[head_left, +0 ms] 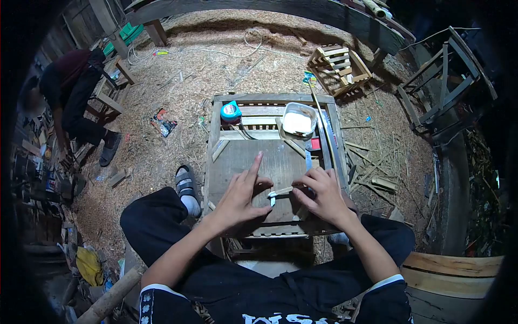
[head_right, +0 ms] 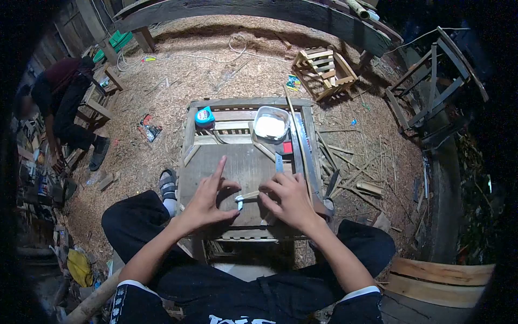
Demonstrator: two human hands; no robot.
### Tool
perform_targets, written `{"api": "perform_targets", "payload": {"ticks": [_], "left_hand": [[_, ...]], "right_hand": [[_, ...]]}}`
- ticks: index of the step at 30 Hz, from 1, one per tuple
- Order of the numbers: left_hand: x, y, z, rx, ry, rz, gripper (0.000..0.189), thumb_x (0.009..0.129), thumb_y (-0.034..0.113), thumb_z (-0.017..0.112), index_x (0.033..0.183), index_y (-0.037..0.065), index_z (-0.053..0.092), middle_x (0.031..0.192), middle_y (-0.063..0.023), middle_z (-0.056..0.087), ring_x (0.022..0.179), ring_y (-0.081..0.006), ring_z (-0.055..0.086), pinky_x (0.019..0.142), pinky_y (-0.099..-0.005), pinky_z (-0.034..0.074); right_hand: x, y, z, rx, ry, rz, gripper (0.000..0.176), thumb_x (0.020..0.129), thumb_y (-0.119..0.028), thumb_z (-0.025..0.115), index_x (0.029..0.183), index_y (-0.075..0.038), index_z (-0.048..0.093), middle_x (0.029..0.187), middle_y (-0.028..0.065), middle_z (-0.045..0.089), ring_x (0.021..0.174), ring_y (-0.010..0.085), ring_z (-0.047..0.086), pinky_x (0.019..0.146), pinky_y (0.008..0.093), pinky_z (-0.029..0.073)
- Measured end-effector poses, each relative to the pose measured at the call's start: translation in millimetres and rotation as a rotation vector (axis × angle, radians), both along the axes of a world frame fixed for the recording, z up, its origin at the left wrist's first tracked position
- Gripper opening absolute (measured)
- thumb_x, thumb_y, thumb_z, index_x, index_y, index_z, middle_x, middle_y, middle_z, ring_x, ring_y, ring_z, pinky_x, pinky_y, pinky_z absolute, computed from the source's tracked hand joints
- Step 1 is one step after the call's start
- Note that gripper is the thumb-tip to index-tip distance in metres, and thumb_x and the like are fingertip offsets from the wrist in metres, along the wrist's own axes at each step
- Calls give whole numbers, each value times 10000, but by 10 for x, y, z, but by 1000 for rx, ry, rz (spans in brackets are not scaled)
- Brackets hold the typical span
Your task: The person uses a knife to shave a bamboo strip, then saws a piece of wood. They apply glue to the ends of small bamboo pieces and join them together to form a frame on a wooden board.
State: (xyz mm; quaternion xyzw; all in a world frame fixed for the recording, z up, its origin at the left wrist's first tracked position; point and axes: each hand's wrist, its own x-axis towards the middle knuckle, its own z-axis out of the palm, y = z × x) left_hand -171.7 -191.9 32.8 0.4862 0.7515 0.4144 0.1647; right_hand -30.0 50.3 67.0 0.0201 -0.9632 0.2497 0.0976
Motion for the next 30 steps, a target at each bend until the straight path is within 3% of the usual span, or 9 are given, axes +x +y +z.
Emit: {"api": "perform_targets", "payload": {"ticks": [2, 8, 15, 24, 26, 30], "left_hand": [[-5, 24, -6, 59, 113, 5, 1366, 744, 230, 912, 1713, 19, -28, 1193, -157, 755, 1067, -364, 681, 1041, -465, 484], [-24, 41, -26, 62, 77, 6, 1370, 737, 227, 914, 1712, 21, -26, 1177, -183, 765, 1051, -384, 706, 1024, -482, 507], [-17, 40, -4, 62, 153, 22, 1386, 717, 221, 919, 1712, 16, -23, 1165, -173, 765, 1051, -380, 713, 1014, -477, 511], [-15, 42, -38, 28, 1, 24, 1386, 702, 223, 916, 1715, 17, -7, 1191, -159, 755, 1108, -372, 688, 1062, -480, 461], [1, 25, -11, -21, -27, 11, 1358, 736, 228, 890, 1728, 41, -19, 1268, -102, 708, 1269, -321, 589, 1132, -465, 358], [11, 27, -33, -13, 1, 16, 1353, 740, 224, 888, 1729, 45, -17, 1263, -99, 707, 1266, -321, 586, 1135, -469, 353]], "right_hand": [[-19, 8, -27, 0, 2, -20, 220, 943, -279, 776, 1090, -117, 757, 995, 61, 638, 995, 241, 596, 910, 392, 376], [-14, -7, 12, 14, 30, -12, 214, 938, -273, 781, 1087, -122, 758, 997, 57, 637, 997, 239, 594, 907, 393, 373], [-17, 4, 11, 17, 26, -41, 210, 925, -258, 792, 1090, -133, 758, 1031, 53, 648, 1017, 243, 594, 922, 397, 371], [-21, 1, 25, 28, 86, -16, 219, 888, -195, 805, 1089, -139, 740, 1066, 49, 644, 1067, 242, 602, 934, 414, 386], [-30, -12, 15, 40, 86, -14, 222, 884, -191, 807, 1090, -141, 740, 1066, 49, 644, 1069, 244, 603, 934, 416, 385], [-36, -1, -28, 46, 105, -34, 209, 892, -216, 810, 1080, -142, 755, 1050, 48, 632, 1037, 239, 609, 944, 409, 378]]}}
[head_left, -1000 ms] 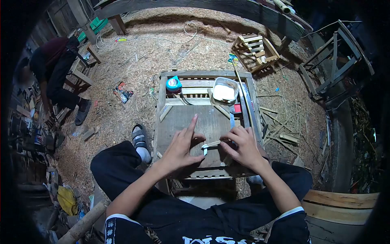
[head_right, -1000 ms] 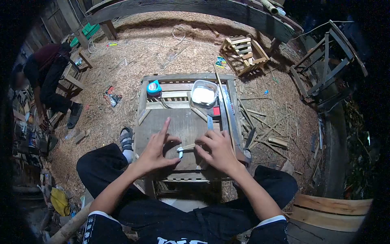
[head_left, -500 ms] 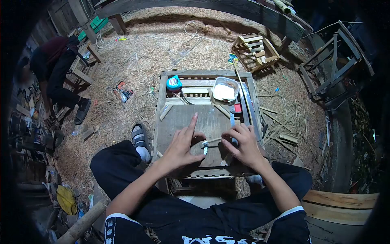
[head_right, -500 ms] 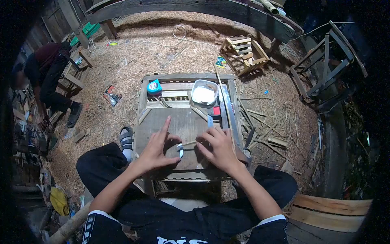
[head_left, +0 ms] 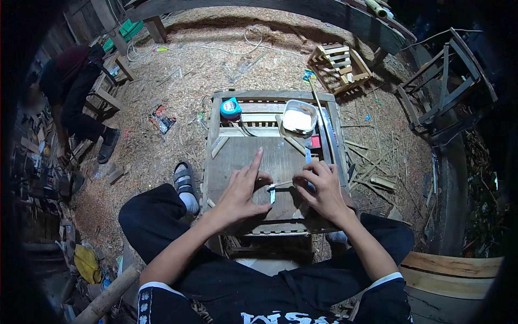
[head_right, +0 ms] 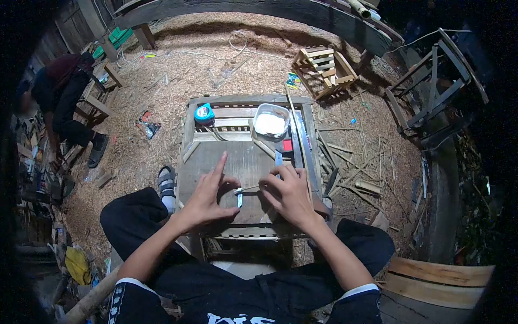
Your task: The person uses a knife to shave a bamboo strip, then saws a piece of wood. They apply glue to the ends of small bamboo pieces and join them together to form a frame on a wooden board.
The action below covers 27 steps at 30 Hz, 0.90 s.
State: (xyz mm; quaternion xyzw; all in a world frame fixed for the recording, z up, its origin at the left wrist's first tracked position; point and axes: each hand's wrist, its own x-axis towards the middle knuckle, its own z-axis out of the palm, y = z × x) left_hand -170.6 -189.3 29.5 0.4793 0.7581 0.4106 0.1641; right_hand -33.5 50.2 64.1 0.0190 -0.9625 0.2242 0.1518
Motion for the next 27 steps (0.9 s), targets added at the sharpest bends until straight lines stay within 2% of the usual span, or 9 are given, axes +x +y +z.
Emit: {"api": "perform_targets", "payload": {"ticks": [6, 15, 20, 27], "left_hand": [[-3, 2, 11, 5, -66, -8, 1353, 739, 218, 888, 1729, 43, -19, 1265, -103, 704, 1266, -321, 580, 1131, -466, 349], [-13, -6, 6, 2, -4, -7, 1351, 735, 220, 894, 1730, 48, -3, 1256, -98, 703, 1280, -314, 579, 1132, -462, 348], [-11, 15, -6, 2, -107, -5, 1341, 742, 219, 889, 1731, 55, -1, 1253, -101, 702, 1278, -314, 583, 1133, -461, 350], [-12, 9, -2, 5, -96, 0, 1341, 746, 218, 886, 1730, 54, -9, 1260, -107, 701, 1278, -313, 587, 1133, -460, 352]], "right_hand": [[27, -78, 70, -31, -115, -30, 188, 928, -272, 788, 1062, -140, 774, 970, 43, 638, 944, 238, 603, 902, 407, 379], [34, 26, 36, -11, -119, -21, 191, 945, -283, 771, 1061, -130, 776, 966, 43, 638, 966, 225, 597, 879, 400, 377], [35, -17, 75, -32, -112, -20, 192, 950, -278, 767, 1068, -127, 773, 967, 49, 632, 971, 228, 600, 880, 399, 376], [24, 19, 70, 10, -78, -14, 175, 978, -259, 740, 1074, -114, 764, 954, 51, 622, 954, 230, 588, 875, 385, 374]]}}
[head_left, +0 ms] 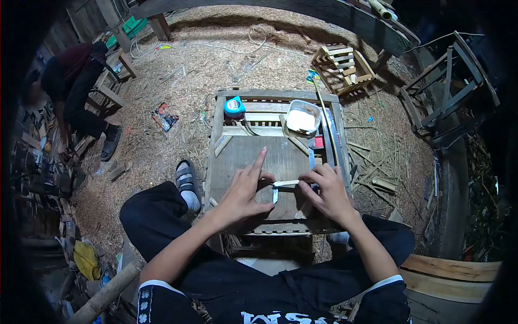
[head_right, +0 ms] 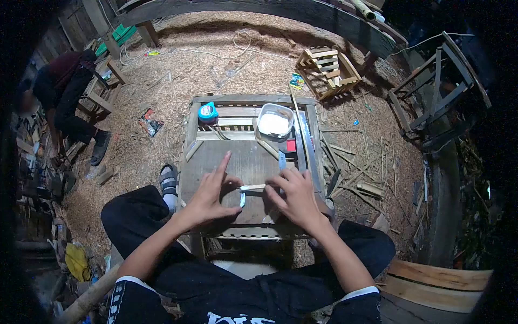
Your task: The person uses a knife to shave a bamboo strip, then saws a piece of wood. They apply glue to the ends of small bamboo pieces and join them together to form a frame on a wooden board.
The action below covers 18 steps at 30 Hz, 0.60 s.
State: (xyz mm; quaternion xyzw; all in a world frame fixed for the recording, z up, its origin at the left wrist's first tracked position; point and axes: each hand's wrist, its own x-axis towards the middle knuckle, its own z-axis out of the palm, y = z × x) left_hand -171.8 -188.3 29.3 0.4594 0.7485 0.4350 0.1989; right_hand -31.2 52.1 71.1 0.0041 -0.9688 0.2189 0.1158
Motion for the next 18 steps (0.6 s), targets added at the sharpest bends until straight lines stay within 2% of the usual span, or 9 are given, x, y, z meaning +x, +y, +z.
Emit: {"api": "perform_targets", "payload": {"ticks": [3, 9, 13, 18], "left_hand": [[16, -11, 16, -2, 61, 7, 1337, 749, 216, 884, 1729, 51, -10, 1269, -110, 700, 1284, -313, 585, 1132, -462, 354], [3, -3, -34, 10, 35, -13, 1340, 748, 219, 886, 1729, 51, -12, 1274, -109, 699, 1287, -311, 586, 1131, -465, 355], [-6, 0, -31, 10, -22, -15, 1337, 745, 219, 885, 1730, 57, -4, 1271, -108, 699, 1281, -312, 593, 1131, -460, 351], [4, -18, 2, 24, 20, -8, 1300, 739, 219, 887, 1726, 63, 56, 1268, -105, 695, 1277, -310, 596, 1125, -454, 352]], "right_hand": [[13, 32, 29, -20, 16, 11, 163, 965, -267, 735, 1011, -113, 762, 924, 63, 654, 885, 252, 601, 840, 406, 377], [6, -39, -13, -54, -79, 35, 197, 999, -260, 707, 912, -92, 762, 847, 58, 697, 861, 256, 600, 854, 406, 383], [-52, -56, -69, -23, -118, 25, 211, 982, -286, 709, 914, -93, 763, 870, 72, 713, 872, 270, 624, 838, 411, 389], [-55, -72, -32, 54, -107, -6, 214, 1006, -310, 673, 961, -119, 756, 909, 64, 676, 947, 255, 616, 916, 461, 365]]}}
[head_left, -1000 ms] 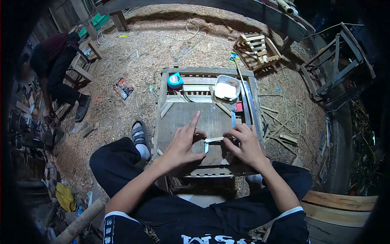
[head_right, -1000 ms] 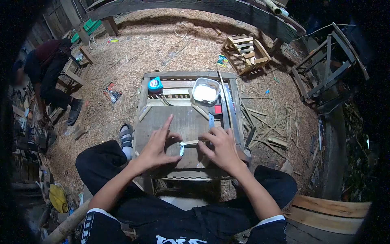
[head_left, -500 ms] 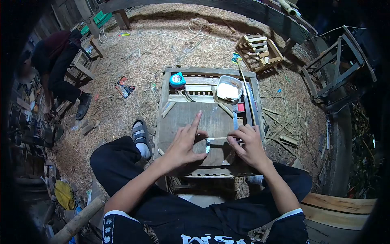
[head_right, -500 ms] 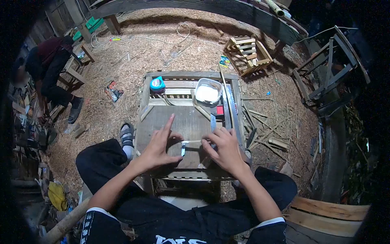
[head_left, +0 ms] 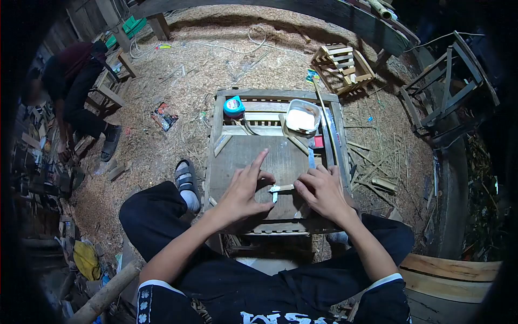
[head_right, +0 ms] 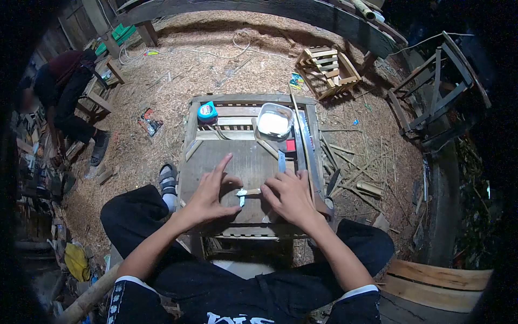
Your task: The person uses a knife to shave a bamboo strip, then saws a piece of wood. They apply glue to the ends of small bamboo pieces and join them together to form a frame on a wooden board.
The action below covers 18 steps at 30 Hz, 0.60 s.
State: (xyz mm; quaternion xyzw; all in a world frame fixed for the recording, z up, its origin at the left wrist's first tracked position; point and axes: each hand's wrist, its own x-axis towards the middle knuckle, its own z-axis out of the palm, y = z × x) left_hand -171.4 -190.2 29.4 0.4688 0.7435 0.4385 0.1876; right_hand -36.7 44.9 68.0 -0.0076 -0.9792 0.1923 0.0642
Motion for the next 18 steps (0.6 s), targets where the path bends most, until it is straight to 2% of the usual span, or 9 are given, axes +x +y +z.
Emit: {"api": "perform_targets", "payload": {"ticks": [5, 7, 11, 18], "left_hand": [[25, -17, 19, -13, 90, 21, 1217, 749, 245, 885, 1703, 70, 151, 1265, -96, 691, 1277, -296, 589, 1121, -452, 352], [23, -9, 8, -6, 90, 21, 1214, 749, 247, 886, 1702, 70, 154, 1268, -92, 690, 1276, -296, 588, 1123, -454, 352], [29, -8, 2, -1, 81, 26, 1217, 749, 240, 891, 1703, 66, 156, 1273, -90, 691, 1279, -301, 585, 1130, -458, 350], [26, -2, 72, -32, 63, 15, 1257, 745, 225, 896, 1715, 57, 114, 1271, -96, 696, 1290, -308, 580, 1143, -464, 345]], "right_hand": [[60, 81, 1, 23, -45, -35, 218, 1018, -329, 660, 990, -134, 753, 929, 58, 652, 1011, 253, 597, 940, 485, 348], [78, 107, 13, 18, -39, -47, 207, 1031, -305, 664, 1004, -114, 738, 916, 47, 601, 975, 238, 559, 932, 451, 314], [91, 110, 18, -37, 7, -48, 202, 1028, -297, 671, 998, -108, 736, 907, 48, 592, 966, 232, 553, 936, 448, 308], [52, 25, 72, 21, 50, 1, 166, 989, -285, 723, 978, -122, 747, 908, 38, 601, 953, 220, 556, 933, 439, 313]]}}
